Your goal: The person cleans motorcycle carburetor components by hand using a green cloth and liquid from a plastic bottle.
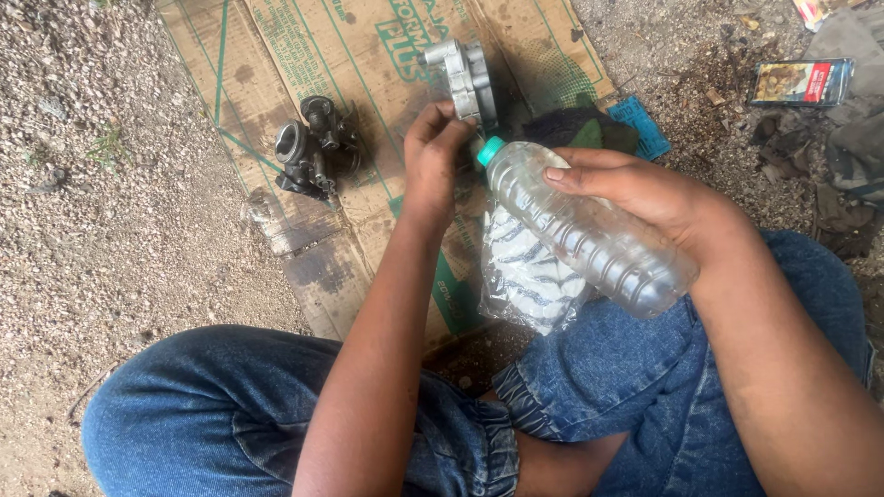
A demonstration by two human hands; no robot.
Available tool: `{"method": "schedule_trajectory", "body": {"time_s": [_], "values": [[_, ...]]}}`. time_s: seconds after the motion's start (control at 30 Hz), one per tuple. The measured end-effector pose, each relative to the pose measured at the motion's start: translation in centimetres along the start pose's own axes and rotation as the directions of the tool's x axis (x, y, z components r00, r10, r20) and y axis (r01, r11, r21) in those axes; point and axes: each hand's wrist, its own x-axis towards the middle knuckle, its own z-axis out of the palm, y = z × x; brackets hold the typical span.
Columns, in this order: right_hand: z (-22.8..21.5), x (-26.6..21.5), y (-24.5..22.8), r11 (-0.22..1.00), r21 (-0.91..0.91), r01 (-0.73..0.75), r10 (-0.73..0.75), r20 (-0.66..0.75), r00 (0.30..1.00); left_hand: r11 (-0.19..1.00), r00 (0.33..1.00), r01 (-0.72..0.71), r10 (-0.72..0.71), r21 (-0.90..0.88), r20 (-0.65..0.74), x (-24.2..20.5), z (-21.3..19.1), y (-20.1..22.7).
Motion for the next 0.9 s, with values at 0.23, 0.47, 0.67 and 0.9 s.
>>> {"method": "schedule_trajectory", "body": {"time_s": [0.23, 0.47, 0.67, 0.9], "values": [[-0.1, 0.4, -0.2, 1.0, -0.009, -0.005, 0.005, -0.009, 1.0, 0.988, 0.988, -0.153, 0.152, 0.037, 0.022, 0.7, 0.4, -0.6], [-0.7, 1.1, -4.2, 0.987, -0.162, -0.021, 0.001, -0.126, 0.992, 0.992, 0.993, -0.115, 0.116, 0.047, -0.001, 2.8, -0.2, 1.4], [-3.5, 3.6, -4.7, 0.988, -0.151, 0.028, -0.041, -0.083, 0.996, 0.932, 0.975, -0.215, 0.188, 0.292, 0.117, 4.0, -0.1, 0.7], [-5.8, 2.4, -4.3, 0.972, -0.209, -0.105, 0.094, -0.059, 0.994, 0.87, 0.962, -0.262, 0.2, 0.417, 0.186, 4.1, 0.7, 0.2]]}}
